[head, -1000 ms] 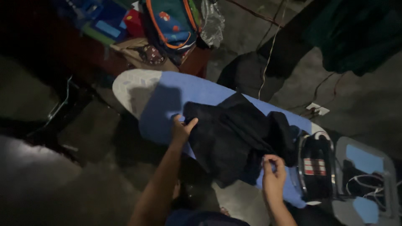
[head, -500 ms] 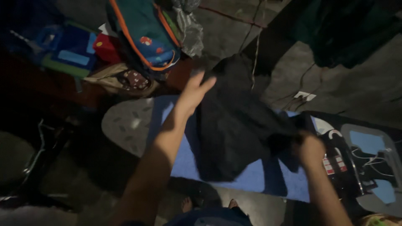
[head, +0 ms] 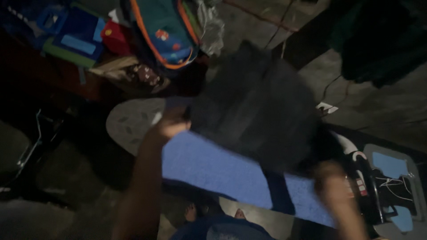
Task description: The person irons a black garment on a blue ironing board. They smooth the fabric with their hands and use a steam iron to press the material, moving the iron back and forth across the surface.
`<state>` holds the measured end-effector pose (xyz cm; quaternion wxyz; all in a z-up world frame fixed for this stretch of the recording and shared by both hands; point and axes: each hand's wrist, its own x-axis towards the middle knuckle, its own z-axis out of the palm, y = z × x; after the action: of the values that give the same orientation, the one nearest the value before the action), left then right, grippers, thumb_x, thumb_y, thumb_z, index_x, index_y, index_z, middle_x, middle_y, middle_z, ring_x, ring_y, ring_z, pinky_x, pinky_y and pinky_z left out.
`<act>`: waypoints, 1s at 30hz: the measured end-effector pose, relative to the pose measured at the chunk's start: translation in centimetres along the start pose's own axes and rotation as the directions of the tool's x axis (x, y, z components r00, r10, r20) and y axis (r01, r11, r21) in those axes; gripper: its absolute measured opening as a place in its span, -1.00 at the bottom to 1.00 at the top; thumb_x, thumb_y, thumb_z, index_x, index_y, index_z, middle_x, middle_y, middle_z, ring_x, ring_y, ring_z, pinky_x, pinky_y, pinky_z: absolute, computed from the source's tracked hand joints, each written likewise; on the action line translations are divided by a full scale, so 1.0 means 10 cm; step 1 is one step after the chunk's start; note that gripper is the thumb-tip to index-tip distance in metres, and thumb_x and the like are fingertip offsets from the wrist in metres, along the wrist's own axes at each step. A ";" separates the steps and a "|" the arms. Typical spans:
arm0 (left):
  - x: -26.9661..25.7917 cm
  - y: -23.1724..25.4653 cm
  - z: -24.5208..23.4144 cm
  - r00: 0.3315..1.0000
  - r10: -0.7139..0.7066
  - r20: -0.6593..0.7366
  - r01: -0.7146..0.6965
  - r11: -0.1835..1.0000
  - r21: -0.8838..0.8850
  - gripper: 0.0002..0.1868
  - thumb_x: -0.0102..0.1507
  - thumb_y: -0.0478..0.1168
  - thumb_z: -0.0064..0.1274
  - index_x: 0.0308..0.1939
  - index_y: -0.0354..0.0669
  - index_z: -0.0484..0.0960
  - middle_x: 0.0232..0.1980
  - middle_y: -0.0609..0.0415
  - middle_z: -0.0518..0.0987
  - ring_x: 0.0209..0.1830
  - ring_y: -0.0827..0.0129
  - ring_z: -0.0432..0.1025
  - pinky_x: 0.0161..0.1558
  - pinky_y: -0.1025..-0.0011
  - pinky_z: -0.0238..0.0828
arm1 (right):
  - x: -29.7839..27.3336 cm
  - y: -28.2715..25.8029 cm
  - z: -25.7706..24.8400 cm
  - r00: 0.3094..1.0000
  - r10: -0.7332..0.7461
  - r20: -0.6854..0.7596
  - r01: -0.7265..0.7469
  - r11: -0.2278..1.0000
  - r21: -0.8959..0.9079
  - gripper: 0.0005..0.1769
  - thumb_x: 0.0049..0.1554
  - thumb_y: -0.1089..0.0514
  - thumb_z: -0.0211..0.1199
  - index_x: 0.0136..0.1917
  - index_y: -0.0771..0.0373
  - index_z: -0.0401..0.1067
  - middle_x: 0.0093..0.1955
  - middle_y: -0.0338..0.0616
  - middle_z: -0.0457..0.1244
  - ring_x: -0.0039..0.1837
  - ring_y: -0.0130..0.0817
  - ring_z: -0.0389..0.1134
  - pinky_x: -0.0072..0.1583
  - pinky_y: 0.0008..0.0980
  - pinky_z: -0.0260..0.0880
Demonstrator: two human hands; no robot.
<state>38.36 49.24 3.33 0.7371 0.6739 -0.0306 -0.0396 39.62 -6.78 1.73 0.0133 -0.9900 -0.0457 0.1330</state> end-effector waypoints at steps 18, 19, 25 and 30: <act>0.11 -1.02 0.60 0.871 -0.247 -0.424 0.482 0.595 0.643 -0.09 0.06 0.12 0.34 0.39 -0.17 0.38 0.32 -0.19 0.51 0.32 -0.02 0.41 0.26 0.13 0.34 | -0.24 -1.06 0.85 0.960 -0.118 0.254 0.134 0.990 -0.045 -0.61 0.00 0.12 0.30 0.13 0.11 0.55 0.13 -0.04 0.40 0.18 -0.15 0.45 0.21 -0.26 0.48; 0.15 -1.06 0.57 0.885 -0.179 -0.429 0.440 0.621 0.648 -0.13 0.07 0.08 0.34 0.37 -0.18 0.40 0.32 -0.18 0.50 0.32 -0.02 0.40 0.25 0.12 0.33 | -0.29 -1.11 0.82 0.971 -0.188 0.150 0.189 0.982 0.006 -0.55 -0.04 0.15 0.32 0.16 0.07 0.53 0.19 -0.05 0.36 0.22 -0.13 0.41 0.21 -0.24 0.46; -0.08 -0.83 -0.37 0.814 -0.025 -0.580 0.454 0.650 0.609 -0.27 0.12 -0.05 0.35 0.33 -0.18 0.51 0.31 -0.18 0.55 0.32 -0.03 0.44 0.28 0.15 0.38 | -0.46 -1.86 0.75 0.929 -0.366 -0.054 0.368 0.900 0.236 -0.59 0.04 0.13 0.34 0.19 0.09 0.51 0.18 -0.06 0.36 0.23 -0.07 0.39 0.22 -0.20 0.43; -0.56 -0.29 -0.37 0.692 0.194 -0.696 0.584 0.417 0.697 -0.24 0.01 -0.06 0.31 0.31 -0.03 0.50 0.29 -0.17 0.49 0.27 -0.14 0.40 0.22 -0.10 0.29 | -0.46 -2.61 0.59 0.856 -0.515 -0.048 0.510 0.826 0.242 -0.51 0.07 -0.05 0.34 0.26 0.04 0.50 0.20 -0.02 0.34 0.20 -0.01 0.39 0.18 -0.15 0.42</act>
<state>33.06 53.22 0.12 0.2097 0.9144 0.3164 0.1410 31.33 18.84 -1.75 0.1703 -0.9306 -0.2929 0.1388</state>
